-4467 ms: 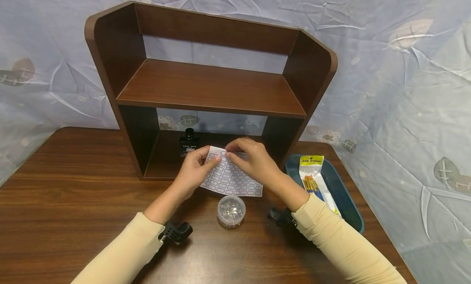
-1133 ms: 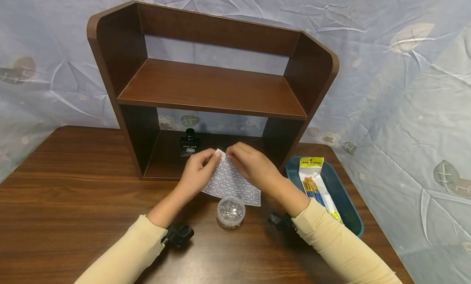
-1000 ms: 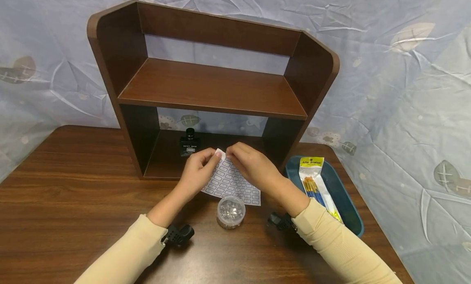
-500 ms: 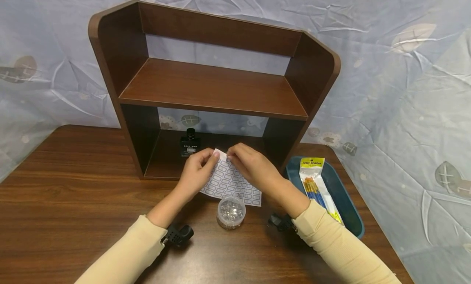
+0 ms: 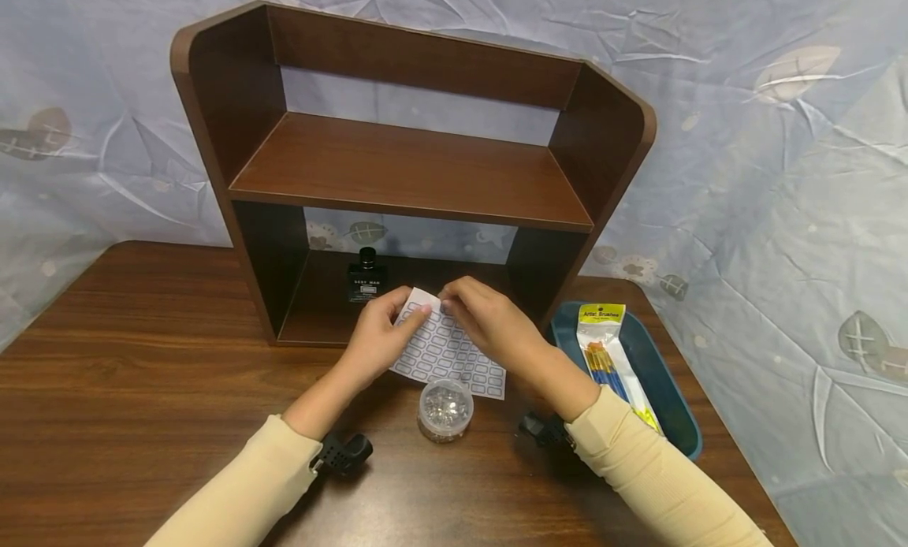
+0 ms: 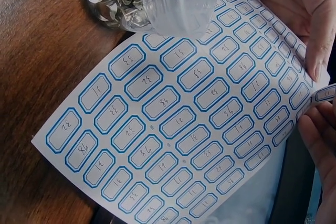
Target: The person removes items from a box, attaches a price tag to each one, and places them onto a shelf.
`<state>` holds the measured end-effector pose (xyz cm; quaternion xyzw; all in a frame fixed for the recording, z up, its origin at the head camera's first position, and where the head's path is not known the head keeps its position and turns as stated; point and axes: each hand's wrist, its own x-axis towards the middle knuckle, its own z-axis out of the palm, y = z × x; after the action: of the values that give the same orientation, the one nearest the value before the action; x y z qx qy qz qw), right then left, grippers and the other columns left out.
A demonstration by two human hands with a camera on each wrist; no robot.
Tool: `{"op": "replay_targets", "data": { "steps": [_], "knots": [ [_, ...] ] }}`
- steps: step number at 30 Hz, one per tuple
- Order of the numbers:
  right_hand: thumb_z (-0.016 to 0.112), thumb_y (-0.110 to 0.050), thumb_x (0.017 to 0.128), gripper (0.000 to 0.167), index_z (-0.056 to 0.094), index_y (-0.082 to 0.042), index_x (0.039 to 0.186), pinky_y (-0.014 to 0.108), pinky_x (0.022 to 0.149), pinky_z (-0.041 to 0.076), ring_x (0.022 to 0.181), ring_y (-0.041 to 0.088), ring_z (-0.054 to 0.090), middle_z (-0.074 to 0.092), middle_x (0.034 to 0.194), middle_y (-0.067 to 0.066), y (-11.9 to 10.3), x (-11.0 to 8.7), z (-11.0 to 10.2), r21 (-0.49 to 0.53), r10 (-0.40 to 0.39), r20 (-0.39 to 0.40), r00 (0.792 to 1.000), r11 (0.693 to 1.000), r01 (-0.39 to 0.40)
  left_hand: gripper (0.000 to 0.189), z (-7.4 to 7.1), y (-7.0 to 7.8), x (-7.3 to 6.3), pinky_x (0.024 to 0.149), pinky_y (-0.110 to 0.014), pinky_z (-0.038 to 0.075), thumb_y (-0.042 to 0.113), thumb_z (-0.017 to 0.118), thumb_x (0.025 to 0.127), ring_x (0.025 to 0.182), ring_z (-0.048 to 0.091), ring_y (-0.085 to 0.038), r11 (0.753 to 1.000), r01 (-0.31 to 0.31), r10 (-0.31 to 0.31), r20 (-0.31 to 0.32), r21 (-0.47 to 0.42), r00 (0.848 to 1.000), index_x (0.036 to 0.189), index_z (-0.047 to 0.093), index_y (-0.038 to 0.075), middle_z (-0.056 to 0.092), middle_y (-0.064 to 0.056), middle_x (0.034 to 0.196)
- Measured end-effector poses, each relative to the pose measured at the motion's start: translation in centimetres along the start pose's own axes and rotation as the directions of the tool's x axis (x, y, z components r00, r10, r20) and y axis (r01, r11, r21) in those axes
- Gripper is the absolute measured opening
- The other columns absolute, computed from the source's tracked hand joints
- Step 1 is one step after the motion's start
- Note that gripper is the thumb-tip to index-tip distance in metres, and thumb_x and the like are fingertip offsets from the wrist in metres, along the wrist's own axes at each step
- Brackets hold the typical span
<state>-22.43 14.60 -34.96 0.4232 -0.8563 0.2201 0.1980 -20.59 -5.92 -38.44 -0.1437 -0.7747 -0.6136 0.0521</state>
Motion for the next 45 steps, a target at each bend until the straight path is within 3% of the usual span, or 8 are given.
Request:
{"op": "replay_targets", "data": {
  "steps": [10, 17, 23, 30, 34, 40, 45],
  "knots": [
    [0.06, -0.01, 0.106, 0.01, 0.063, -0.008, 0.115, 0.028, 0.083, 0.061, 0.093, 0.013, 0.066, 0.07, 0.108, 0.004, 0.1, -0.1, -0.3, 0.064, 0.048, -0.018, 0.999, 0.997, -0.046, 0.018, 0.0, -0.1, 0.0, 0.059, -0.026, 0.058, 0.009, 0.063, 0.103, 0.068, 0.066, -0.012, 0.999, 0.005, -0.005, -0.011, -0.039, 1.0, 0.115, 0.067, -0.004, 0.074, -0.024, 0.093],
    [0.064, -0.01, 0.104, 0.012, 0.063, -0.006, 0.115, 0.03, 0.082, 0.062, 0.093, 0.015, 0.069, 0.071, 0.108, 0.006, 0.1, -0.3, -0.8, 0.078, 0.036, -0.071, 0.997, 0.997, -0.03, 0.017, -0.7, -0.2, -0.2, 0.058, -0.026, 0.058, 0.012, 0.062, 0.105, 0.066, 0.066, -0.01, 0.999, -0.007, 0.004, -0.048, -0.053, 0.999, 0.113, 0.066, -0.003, 0.074, -0.025, 0.091],
    [0.065, -0.006, 0.102, 0.011, 0.063, -0.005, 0.113, 0.033, 0.086, 0.063, 0.097, 0.018, 0.071, 0.071, 0.107, 0.008, 0.0, -0.7, -1.3, 0.121, 0.032, -0.074, 0.997, 0.992, -0.023, 0.02, -2.5, 0.0, -1.0, 0.057, -0.026, 0.059, 0.016, 0.062, 0.106, 0.066, 0.068, -0.008, 1.0, -0.005, 0.003, -0.082, -0.024, 0.997, 0.114, 0.065, -0.003, 0.074, -0.026, 0.092],
    [0.07, -0.004, 0.098, 0.013, 0.064, -0.006, 0.109, 0.029, 0.075, 0.062, 0.088, 0.016, 0.071, 0.074, 0.103, 0.007, 0.1, -1.5, -1.6, 0.215, 0.094, -0.034, 0.995, 0.973, -0.084, 0.025, -5.6, -0.4, -2.8, 0.061, -0.029, 0.064, 0.019, 0.06, 0.108, 0.071, 0.074, -0.008, 0.999, 0.04, -0.042, -0.097, -0.022, 0.994, 0.119, 0.062, -0.003, 0.075, -0.026, 0.1],
    [0.072, -0.005, 0.097, 0.013, 0.065, -0.007, 0.107, 0.028, 0.077, 0.063, 0.088, 0.014, 0.072, 0.075, 0.102, 0.006, 0.0, -1.9, -1.9, 0.233, 0.142, -0.02, 0.99, 0.963, -0.133, 0.03, -7.4, -0.5, -4.0, 0.062, -0.032, 0.065, 0.023, 0.059, 0.108, 0.072, 0.076, -0.009, 0.995, 0.099, -0.1, -0.12, -0.018, 0.988, 0.123, 0.06, -0.003, 0.076, -0.014, 0.098],
    [0.072, -0.004, 0.097, 0.012, 0.064, -0.008, 0.106, 0.025, 0.076, 0.062, 0.089, 0.014, 0.072, 0.075, 0.101, 0.005, -0.1, -2.4, -2.2, 0.245, 0.176, 0.013, 0.984, 0.954, -0.173, 0.036, -9.6, -0.2, -5.9, 0.061, -0.032, 0.065, 0.027, 0.059, 0.108, 0.071, 0.076, -0.009, 0.986, 0.164, -0.165, -0.143, -0.023, 0.976, 0.129, 0.058, -0.003, 0.074, 0.014, 0.087],
    [0.072, -0.006, 0.098, 0.012, 0.064, -0.01, 0.106, 0.028, 0.074, 0.061, 0.088, 0.012, 0.07, 0.074, 0.1, 0.003, -0.2, -2.7, -2.3, 0.246, 0.195, 0.063, 0.979, 0.947, -0.205, 0.041, -11.2, -0.4, -7.2, 0.061, -0.033, 0.065, 0.029, 0.059, 0.108, 0.071, 0.076, -0.01, 0.975, 0.221, -0.223, -0.139, -0.03, 0.965, 0.133, 0.054, -0.004, 0.073, 0.018, 0.083]
  ]
}}
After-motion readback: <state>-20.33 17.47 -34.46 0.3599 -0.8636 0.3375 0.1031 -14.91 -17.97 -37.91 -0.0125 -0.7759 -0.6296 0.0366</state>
